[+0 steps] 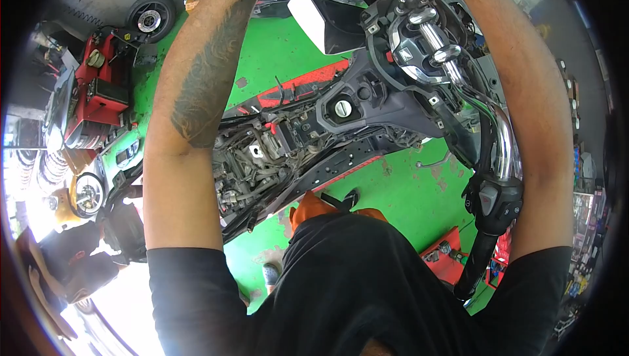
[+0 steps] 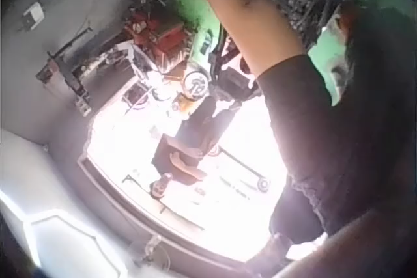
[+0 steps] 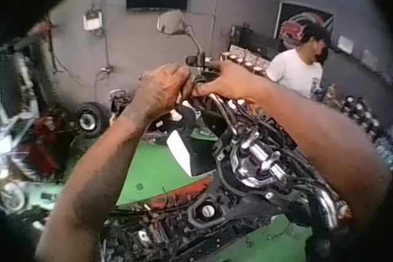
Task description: Repairing or servicing a motorcycle's handlebar components and wiring.
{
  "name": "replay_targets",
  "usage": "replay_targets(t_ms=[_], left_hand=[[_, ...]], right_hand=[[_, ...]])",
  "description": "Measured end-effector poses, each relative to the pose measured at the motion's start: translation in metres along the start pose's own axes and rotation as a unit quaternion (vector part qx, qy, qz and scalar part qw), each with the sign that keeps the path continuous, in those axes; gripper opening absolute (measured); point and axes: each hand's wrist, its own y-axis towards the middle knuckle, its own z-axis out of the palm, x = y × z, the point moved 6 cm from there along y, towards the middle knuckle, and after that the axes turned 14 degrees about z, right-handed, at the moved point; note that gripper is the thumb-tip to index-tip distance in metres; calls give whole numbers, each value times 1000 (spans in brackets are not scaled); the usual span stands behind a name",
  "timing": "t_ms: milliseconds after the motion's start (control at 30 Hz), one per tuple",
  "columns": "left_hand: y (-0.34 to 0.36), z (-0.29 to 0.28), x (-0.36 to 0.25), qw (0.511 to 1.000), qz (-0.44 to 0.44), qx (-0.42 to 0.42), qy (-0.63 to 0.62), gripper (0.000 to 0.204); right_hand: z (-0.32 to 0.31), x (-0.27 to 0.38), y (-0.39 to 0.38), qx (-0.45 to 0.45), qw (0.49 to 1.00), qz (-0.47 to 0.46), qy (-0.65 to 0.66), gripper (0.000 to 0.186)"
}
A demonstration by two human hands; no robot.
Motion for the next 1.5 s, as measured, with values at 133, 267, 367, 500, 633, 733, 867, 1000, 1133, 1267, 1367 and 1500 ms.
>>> replay_targets(t_ms=[133,267,367,500,633,733,867,1000,1133,1267,1367,1500], left_hand=[[-7,0,-5,999,-30,-17,-23,22],[-6,-4,0,998,-31,-50,5,21],[0,-2,4,999,18,-45,-5,21],[1,6,4,998,-39,33,-30,23],[0,-1,-2,999,-45,12,-28,23],[-2,-9,-2,997,4,-74,22,22],[2,-4,-2,997,20,-72,18,22],[8,-1,-7,997,-57,42,-13,23],[2,-12,-6,998,-17,-52,28,21],[3,-11,0,996,53,-75,-9,22],[9,-3,-4,1000,14,16,-21,26],[3,-4,-4,999,-33,1,-6,24]], right_hand=[[3,-1,2,-22,999,-4,-33,93],[-4,6,-4,3,1000,-2,12,91],[-4,10,-4,28,999,-10,23,90],[-1,6,-1,6,1000,-2,11,86],[0,4,1,-10,999,-22,-21,86],[2,9,-6,34,999,-16,30,87],[1,3,-2,-14,999,-21,30,85],[1,-1,-3,7,1000,4,18,81],[2,2,-1,22,998,-14,57,77],[1,5,-3,-5,998,-17,59,74],[-1,-4,0,-13,1000,21,6,72],[3,-4,5,13,999,-17,33,74]])
